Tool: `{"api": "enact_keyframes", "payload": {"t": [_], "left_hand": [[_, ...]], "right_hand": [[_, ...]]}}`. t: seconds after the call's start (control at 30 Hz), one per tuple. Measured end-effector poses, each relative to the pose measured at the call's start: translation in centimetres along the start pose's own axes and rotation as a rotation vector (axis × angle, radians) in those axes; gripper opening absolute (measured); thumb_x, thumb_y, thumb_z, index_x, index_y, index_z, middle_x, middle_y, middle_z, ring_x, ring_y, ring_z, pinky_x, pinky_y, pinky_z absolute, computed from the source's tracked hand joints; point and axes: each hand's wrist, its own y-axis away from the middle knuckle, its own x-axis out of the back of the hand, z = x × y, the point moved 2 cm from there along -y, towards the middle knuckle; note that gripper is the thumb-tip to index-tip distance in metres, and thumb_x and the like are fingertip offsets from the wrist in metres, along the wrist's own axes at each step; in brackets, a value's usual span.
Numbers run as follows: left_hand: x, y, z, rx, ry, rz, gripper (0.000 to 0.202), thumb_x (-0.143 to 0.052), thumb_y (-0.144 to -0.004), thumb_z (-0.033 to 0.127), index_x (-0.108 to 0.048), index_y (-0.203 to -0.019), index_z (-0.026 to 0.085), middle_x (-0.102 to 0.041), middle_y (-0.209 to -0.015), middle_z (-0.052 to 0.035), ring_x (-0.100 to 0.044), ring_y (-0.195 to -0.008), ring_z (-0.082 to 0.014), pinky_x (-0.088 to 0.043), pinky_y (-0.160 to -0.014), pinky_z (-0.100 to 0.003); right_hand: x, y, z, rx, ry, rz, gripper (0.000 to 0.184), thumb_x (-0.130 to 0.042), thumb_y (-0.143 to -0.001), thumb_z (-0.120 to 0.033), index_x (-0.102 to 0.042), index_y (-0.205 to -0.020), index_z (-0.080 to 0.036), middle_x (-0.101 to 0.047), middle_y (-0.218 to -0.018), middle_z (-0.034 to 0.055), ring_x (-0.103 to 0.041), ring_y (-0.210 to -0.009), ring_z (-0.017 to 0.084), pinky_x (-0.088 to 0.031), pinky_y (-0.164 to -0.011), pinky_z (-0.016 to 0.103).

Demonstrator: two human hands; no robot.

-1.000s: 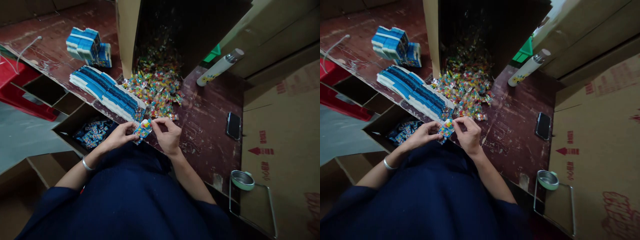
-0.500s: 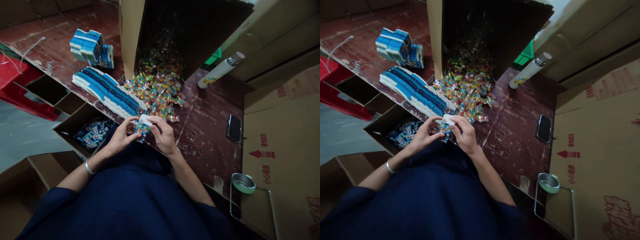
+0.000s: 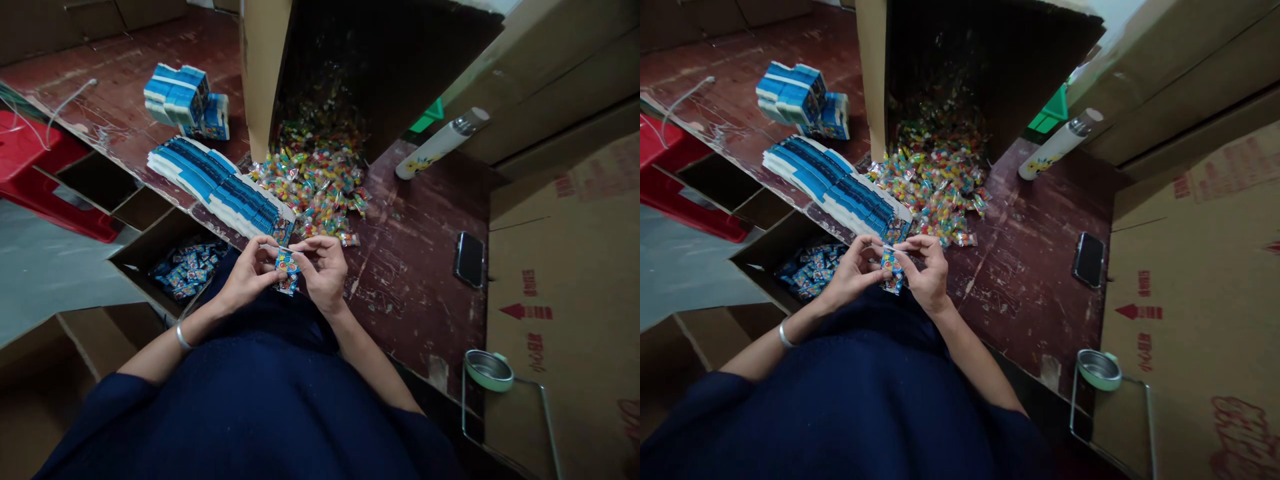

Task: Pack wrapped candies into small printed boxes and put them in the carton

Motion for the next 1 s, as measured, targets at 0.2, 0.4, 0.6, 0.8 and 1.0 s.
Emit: {"api": "enact_keyframes", "payload": {"t": [0.2,0.4,0.6,0.8,1.0], "left_hand": [[0.5,0.3,-0.1,-0.095,-0.138,0.031,0.050,-0.084,-0.081,0.024,-0.052,-0.119,0.023,-0.068,-0.100,-0.0003,-0.072,-0.080,-0.0117,-0.061,-0.075,-0.022],[1.0,0.4,0.0,-0.148,-0.257,-0.063,0.059,-0.078,-0.085,0.020,-0.054,-0.139,0.023,-0.071,-0.107,-0.0044,-0.074,-0.085,-0.0150,-0.064,-0.079,-0.026],[1.1,0.5,0.2,-0.077,-0.231,-0.029,0.044,-0.081,-0.084,0.028,-0.067,-0.125,0.020,-0.071,-0.109,-0.0056,-0.072,-0.082,-0.0141,-0.062,-0.076,-0.024],[5.8,0.6,4.2,0.004,-0.527,-0.166,0.034,-0.075,-0.086,0.027,-0.072,-0.119,0.022,-0.076,-0.104,-0.0055,-0.072,-0.076,-0.0166,-0.061,-0.068,-0.025],[12.0,1.5,8.3,-0.097,-1.059,0.036,0.052,-0.078,-0.082,0.033,-0.069,-0.133,0.026,-0.075,-0.120,-0.0084,-0.070,-0.109,-0.0274,-0.057,-0.099,-0.041]], "right_hand": [[-0.1,-1.4,-0.4,-0.213,-0.057,-0.125,0.036,-0.087,-0.078,-0.052,-0.067,-0.082,-0.023,-0.074,-0.086,0.0024,-0.070,-0.077,0.018,-0.060,-0.073,0.032],[0.9,-2.9,0.0,-0.269,-0.031,-0.184,0.034,-0.089,-0.074,-0.049,-0.072,-0.074,-0.021,-0.073,-0.078,0.0020,-0.066,-0.072,0.017,-0.056,-0.070,0.032],[0.5,-2.4,-1.2,-0.065,0.106,-0.242,0.039,-0.071,-0.093,-0.051,-0.068,-0.068,-0.021,-0.074,-0.089,0.0044,-0.067,-0.079,0.018,-0.056,-0.076,0.034],[0.7,-3.4,1.0,0.050,0.338,-0.346,0.029,-0.072,-0.093,-0.048,-0.072,-0.109,-0.024,-0.074,-0.120,0.0085,-0.069,-0.113,0.026,-0.058,-0.096,0.042],[0.0,-4.8,4.5,0.110,0.716,-0.461,0.043,-0.089,-0.077,-0.029,-0.065,-0.112,-0.022,-0.071,-0.130,0.0137,-0.064,-0.128,0.035,-0.051,-0.110,0.053]]}}
